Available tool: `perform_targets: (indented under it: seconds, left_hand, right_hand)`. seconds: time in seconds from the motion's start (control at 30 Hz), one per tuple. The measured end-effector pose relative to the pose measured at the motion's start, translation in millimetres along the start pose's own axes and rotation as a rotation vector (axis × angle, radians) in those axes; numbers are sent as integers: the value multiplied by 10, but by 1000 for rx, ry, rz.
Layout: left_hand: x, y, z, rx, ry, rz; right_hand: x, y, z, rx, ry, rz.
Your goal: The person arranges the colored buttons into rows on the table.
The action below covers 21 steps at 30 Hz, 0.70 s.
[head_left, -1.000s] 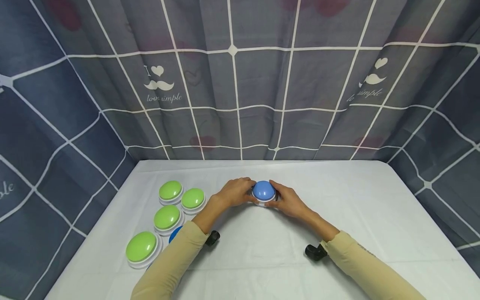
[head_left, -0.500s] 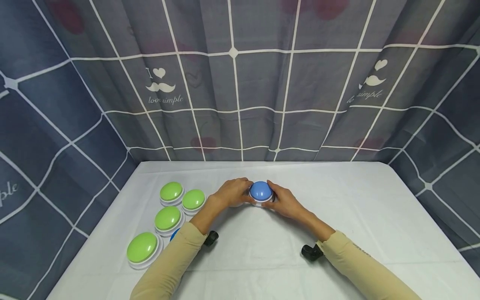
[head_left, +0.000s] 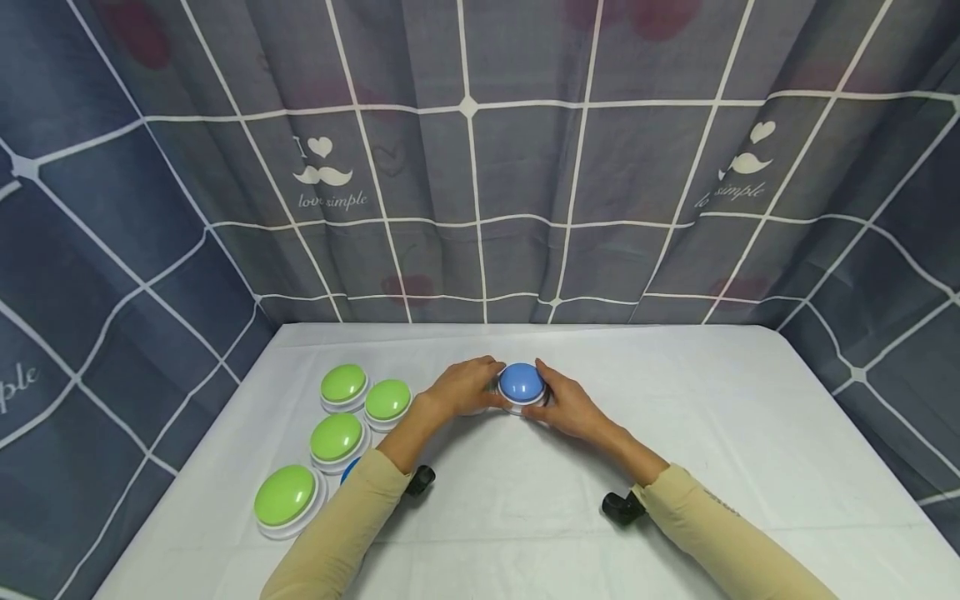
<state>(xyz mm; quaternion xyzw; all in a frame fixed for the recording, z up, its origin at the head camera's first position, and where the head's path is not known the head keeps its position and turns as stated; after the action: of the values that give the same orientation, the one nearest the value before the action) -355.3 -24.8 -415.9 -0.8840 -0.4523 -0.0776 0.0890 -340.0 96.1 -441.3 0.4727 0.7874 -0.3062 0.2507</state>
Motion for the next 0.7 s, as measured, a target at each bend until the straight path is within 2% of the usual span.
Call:
perform_targets:
  seconds: [0.13, 0.27, 0.37, 0.5, 0.6, 0.7]
  left_hand:
    - [-48, 103, -168, 40, 35, -28]
    - [-134, 276, -447, 73, 65, -79]
    - [-190, 445, -666, 75, 55, -129]
    - [-242, 789, -869, 58, 11, -193]
    - [-297, 1127, -935, 41, -5, -257]
    - [-370, 1469, -942, 13, 1, -342]
  right_hand:
    - [-63, 5, -60, 59, 16, -17]
    - [-245, 11, -137, 140, -20, -42]
    - [-443, 18, -111, 161, -71, -69]
    - [-763, 54, 78, 96, -124, -113]
    - [-1014, 107, 257, 20, -134, -153]
    - [-1231, 166, 427, -41, -130, -189]
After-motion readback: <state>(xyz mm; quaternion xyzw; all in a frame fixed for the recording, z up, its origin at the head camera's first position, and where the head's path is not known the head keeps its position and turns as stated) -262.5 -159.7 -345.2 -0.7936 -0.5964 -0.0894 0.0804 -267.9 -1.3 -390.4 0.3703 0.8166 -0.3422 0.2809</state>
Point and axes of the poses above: each hand's wrist, its own y-axis away from the middle knuckle, its own z-axis out of the palm, x = y × z, the point moved 10 cm from there along -y, towards the middle knuckle, and after that the axes turned 4 degrees about x, right-handed, at the moved point
